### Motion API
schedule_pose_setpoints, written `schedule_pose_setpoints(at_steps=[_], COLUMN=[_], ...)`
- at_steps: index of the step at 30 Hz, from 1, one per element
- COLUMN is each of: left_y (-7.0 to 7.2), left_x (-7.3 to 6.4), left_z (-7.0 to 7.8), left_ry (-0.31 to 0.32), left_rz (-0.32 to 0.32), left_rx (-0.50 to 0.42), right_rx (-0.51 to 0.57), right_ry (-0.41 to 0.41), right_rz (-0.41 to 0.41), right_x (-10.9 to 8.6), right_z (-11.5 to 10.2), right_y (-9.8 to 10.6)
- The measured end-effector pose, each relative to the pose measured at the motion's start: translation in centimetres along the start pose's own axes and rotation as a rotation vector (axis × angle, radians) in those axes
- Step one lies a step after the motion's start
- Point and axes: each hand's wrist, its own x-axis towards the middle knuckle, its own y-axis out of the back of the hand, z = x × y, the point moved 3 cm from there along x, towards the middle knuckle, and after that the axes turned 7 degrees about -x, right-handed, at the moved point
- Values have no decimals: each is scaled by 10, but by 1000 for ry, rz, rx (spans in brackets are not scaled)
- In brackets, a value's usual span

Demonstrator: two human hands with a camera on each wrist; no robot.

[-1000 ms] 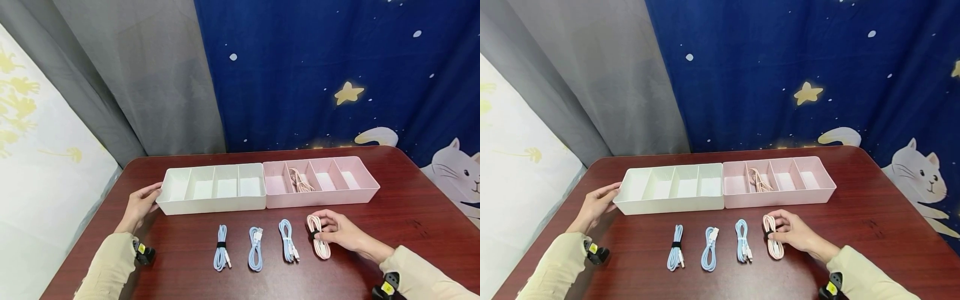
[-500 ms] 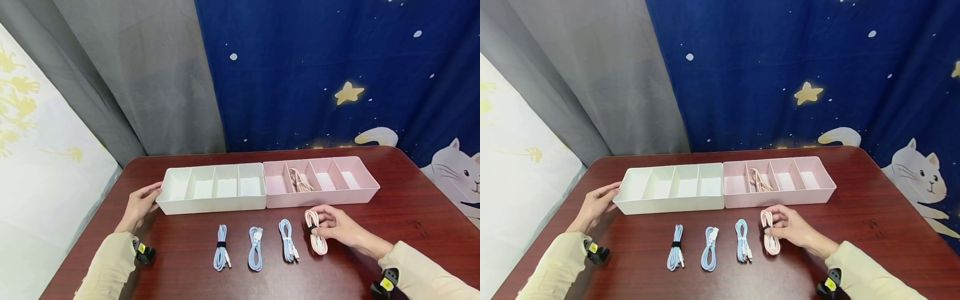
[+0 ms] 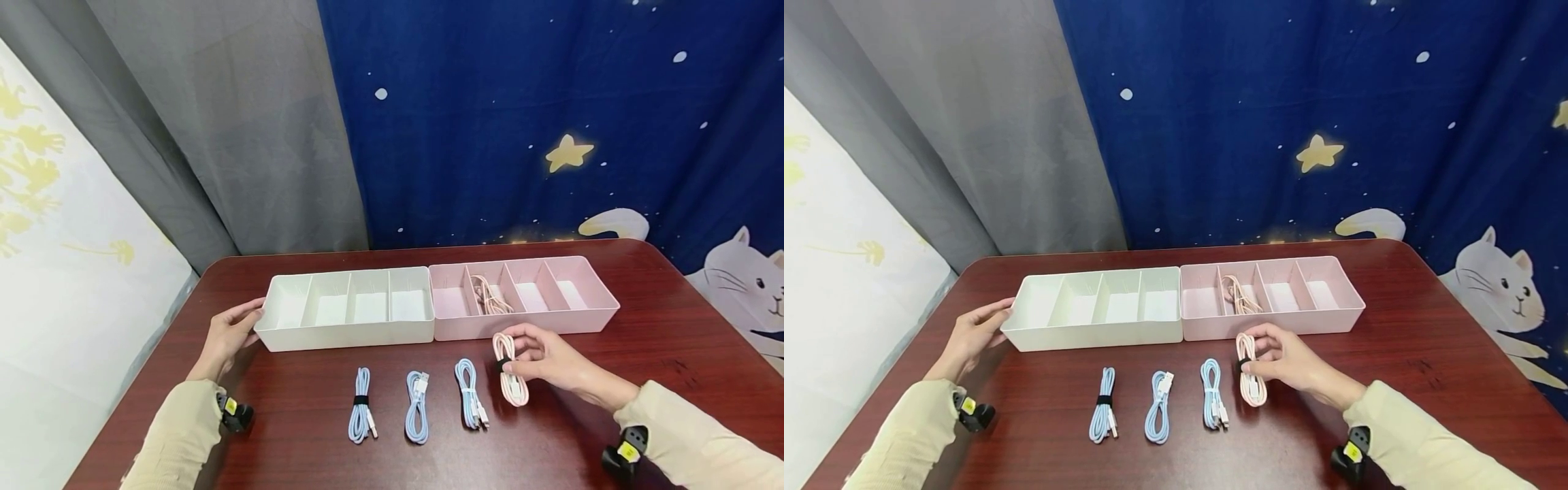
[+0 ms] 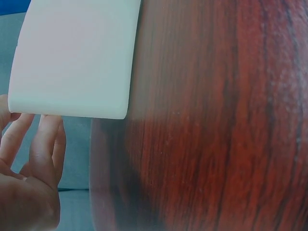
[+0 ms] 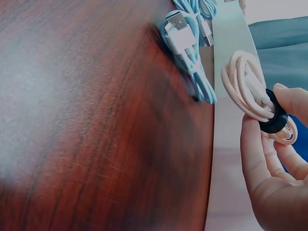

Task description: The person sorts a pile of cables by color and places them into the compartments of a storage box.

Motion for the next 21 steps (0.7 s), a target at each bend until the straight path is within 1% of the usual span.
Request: schedule_pose_setpoints(at_steps=[6,12,21], left_y=[0,0,0], left_x=[1,2,1], left_z=[0,-2,-1], left_ry=[6,7,12], left_rz=[0,3,3], left_rx=[2,16,15], right_rx=[-21,-41,-71], right_ry=[-8,-41,-45], right_rz=[0,4,8], right_x=[3,9,19], right_z=[-8,-15,-24], right_y=[1,2,3])
